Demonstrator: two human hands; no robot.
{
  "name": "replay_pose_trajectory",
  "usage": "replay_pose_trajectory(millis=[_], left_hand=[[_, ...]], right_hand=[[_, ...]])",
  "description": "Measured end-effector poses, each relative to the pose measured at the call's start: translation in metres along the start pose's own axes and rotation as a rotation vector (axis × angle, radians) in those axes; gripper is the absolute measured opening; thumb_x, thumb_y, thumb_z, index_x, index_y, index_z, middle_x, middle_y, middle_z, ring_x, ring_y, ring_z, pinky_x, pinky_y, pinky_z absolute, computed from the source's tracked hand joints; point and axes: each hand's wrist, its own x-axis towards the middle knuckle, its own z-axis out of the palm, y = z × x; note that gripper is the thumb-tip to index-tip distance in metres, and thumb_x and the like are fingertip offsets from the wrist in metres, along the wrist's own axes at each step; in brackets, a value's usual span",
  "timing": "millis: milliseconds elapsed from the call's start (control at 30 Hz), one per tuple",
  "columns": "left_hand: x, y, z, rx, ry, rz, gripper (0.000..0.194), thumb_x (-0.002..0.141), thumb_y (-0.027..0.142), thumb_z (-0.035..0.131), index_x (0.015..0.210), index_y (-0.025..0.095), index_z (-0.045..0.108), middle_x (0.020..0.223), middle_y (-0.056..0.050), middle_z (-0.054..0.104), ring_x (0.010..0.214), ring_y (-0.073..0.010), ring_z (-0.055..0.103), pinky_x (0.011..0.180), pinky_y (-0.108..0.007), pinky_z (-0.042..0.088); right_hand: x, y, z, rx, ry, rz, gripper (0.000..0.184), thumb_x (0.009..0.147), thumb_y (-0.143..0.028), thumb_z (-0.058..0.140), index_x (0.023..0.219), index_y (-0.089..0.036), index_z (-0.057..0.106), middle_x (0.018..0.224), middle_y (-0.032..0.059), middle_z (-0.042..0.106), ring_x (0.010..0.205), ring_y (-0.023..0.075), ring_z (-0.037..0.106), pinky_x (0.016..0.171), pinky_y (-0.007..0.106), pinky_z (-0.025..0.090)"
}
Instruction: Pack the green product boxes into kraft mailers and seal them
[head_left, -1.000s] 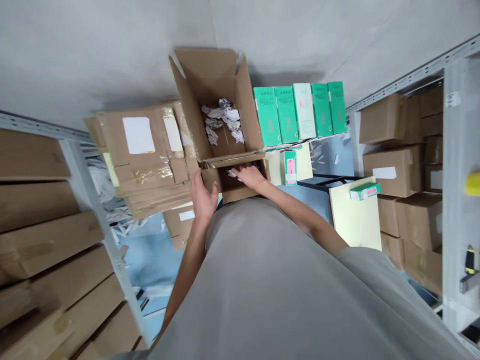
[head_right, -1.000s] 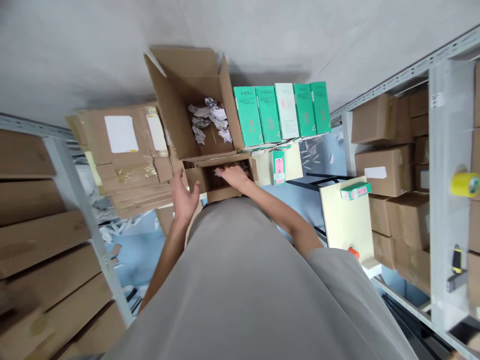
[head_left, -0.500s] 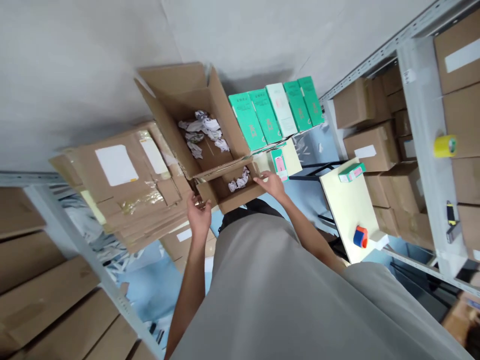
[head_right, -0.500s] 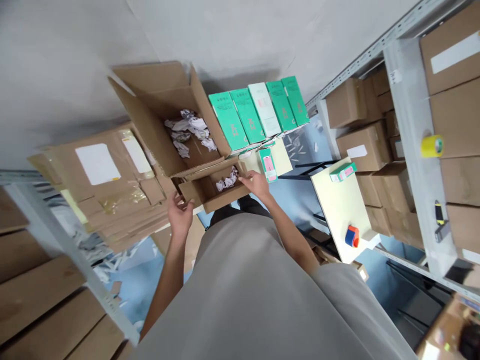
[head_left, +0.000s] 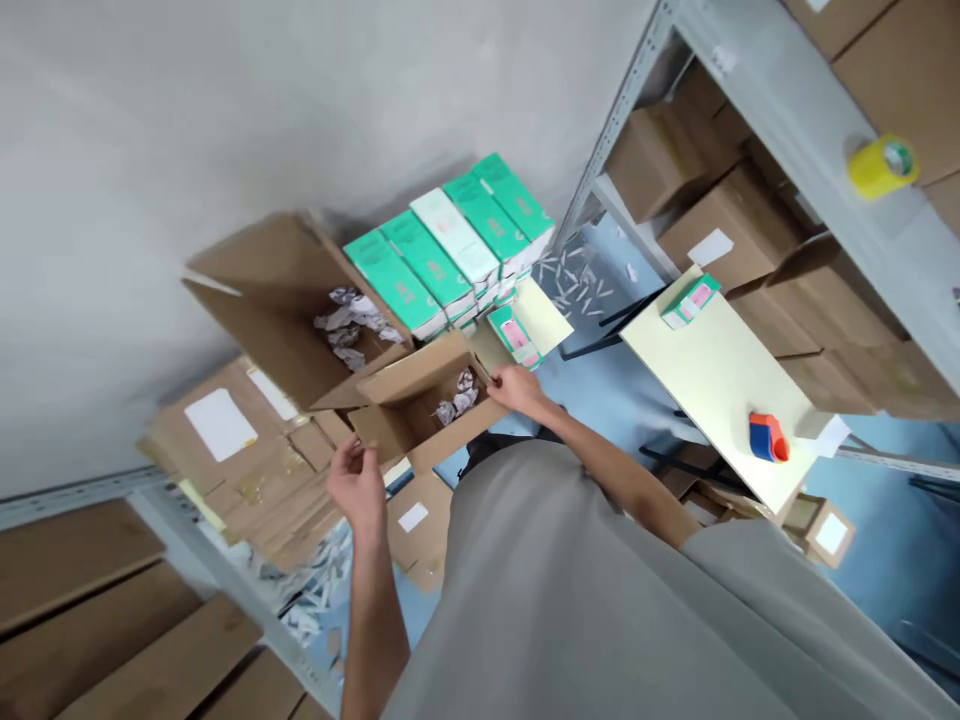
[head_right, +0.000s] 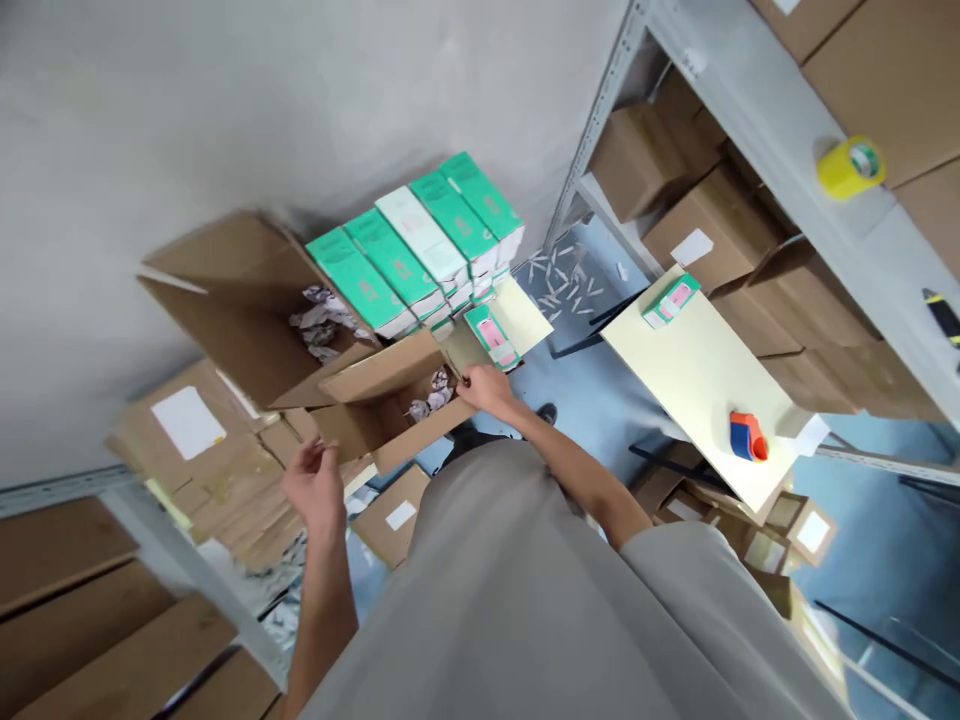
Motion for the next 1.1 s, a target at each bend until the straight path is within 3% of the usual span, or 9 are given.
replay_pose_trajectory(millis=[67, 167, 300, 433, 533, 667, 800, 933, 1100], left_hand=[[-0.015, 0.024, 0.017, -0.022, -0.006, 0.069, 0.046, 0.08, 0.049, 0.076, 0.115, 0.019, 0.078, 0.096, -0.005, 0.075, 0.095, -0.0263, 0.077, 0.101, -0.049, 0.068], [-0.044, 0.059, 0.068, -0.071, -0.02, 0.145, 0.05, 0.077, 0.049, 0.079, 0.117, 0.019, 0.078, 0.094, -0.004, 0.074, 0.097, -0.0266, 0.077, 0.105, -0.051, 0.066], [-0.089, 0.098, 0.169, -0.084, -0.152, 0.222, 0.048, 0.079, 0.05, 0.077, 0.115, 0.018, 0.078, 0.106, -0.008, 0.078, 0.108, -0.0298, 0.078, 0.113, -0.055, 0.063], [-0.138, 0.132, 0.28, -0.044, -0.48, 0.324, 0.047, 0.085, 0.047, 0.073, 0.122, 0.018, 0.077, 0.115, -0.011, 0.08, 0.114, -0.0291, 0.079, 0.113, -0.052, 0.063], [-0.177, 0.156, 0.356, 0.047, -0.722, 0.424, 0.048, 0.087, 0.046, 0.075, 0.126, 0.018, 0.078, 0.111, -0.009, 0.082, 0.109, -0.027, 0.08, 0.108, -0.046, 0.065], [-0.227, 0.18, 0.44, 0.087, -0.939, 0.509, 0.048, 0.086, 0.045, 0.079, 0.124, 0.016, 0.079, 0.11, -0.011, 0.084, 0.105, -0.0272, 0.08, 0.104, -0.044, 0.066], [-0.263, 0.19, 0.507, 0.109, -1.119, 0.507, 0.047, 0.084, 0.045, 0.081, 0.12, 0.016, 0.08, 0.113, -0.013, 0.085, 0.107, -0.0292, 0.082, 0.104, -0.045, 0.067], [-0.286, 0.194, 0.562, 0.124, -1.243, 0.476, 0.041, 0.082, 0.045, 0.083, 0.111, 0.017, 0.08, 0.11, -0.014, 0.086, 0.105, -0.0295, 0.082, 0.102, -0.045, 0.067], [-0.307, 0.202, 0.615, 0.137, -1.359, 0.44, 0.043, 0.08, 0.046, 0.085, 0.109, 0.016, 0.079, 0.105, -0.013, 0.085, 0.103, -0.0291, 0.081, 0.101, -0.045, 0.066]], right_hand=[[-0.023, 0.031, -0.017, 0.072, 0.067, -0.005, 0.017, 0.104, -0.032, 0.068, 0.105, -0.022, 0.083, 0.116, 0.0092, 0.087, 0.11, 0.0279, 0.08, 0.089, 0.031, 0.055], [-0.063, 0.096, -0.038, 0.205, 0.197, 0.038, 0.013, 0.102, -0.032, 0.071, 0.104, -0.024, 0.081, 0.115, 0.0057, 0.087, 0.107, 0.0254, 0.079, 0.094, 0.031, 0.057], [-0.112, 0.201, -0.052, 0.389, 0.38, 0.176, 0.004, 0.096, -0.025, 0.077, 0.093, -0.024, 0.08, 0.115, 0.0075, 0.085, 0.116, 0.0269, 0.077, 0.108, 0.036, 0.058], [-0.165, 0.301, -0.052, 0.521, 0.523, 0.381, 0.006, 0.091, -0.017, 0.079, 0.087, -0.022, 0.079, 0.127, 0.0124, 0.084, 0.128, 0.0289, 0.076, 0.123, 0.042, 0.053], [-0.205, 0.356, -0.049, 0.61, 0.629, 0.56, 0.006, 0.092, -0.017, 0.076, 0.093, -0.02, 0.082, 0.134, 0.013, 0.083, 0.131, 0.028, 0.077, 0.123, 0.04, 0.054], [-0.244, 0.405, -0.05, 0.673, 0.732, 0.766, 0.012, 0.097, -0.022, 0.072, 0.104, -0.019, 0.082, 0.135, 0.0119, 0.083, 0.119, 0.0257, 0.081, 0.109, 0.034, 0.059], [-0.261, 0.443, -0.058, 0.685, 0.766, 0.914, 0.018, 0.103, -0.029, 0.07, 0.114, -0.019, 0.081, 0.123, 0.0099, 0.085, 0.102, 0.0234, 0.084, 0.1, 0.031, 0.059], [-0.265, 0.474, -0.068, 0.699, 0.739, 1.027, 0.02, 0.107, -0.032, 0.068, 0.12, -0.02, 0.079, 0.119, 0.0092, 0.087, 0.102, 0.0243, 0.084, 0.099, 0.031, 0.058], [-0.257, 0.503, -0.08, 0.708, 0.691, 1.149, 0.023, 0.11, -0.031, 0.065, 0.122, -0.019, 0.08, 0.121, 0.0122, 0.088, 0.11, 0.0253, 0.084, 0.098, 0.03, 0.058]])
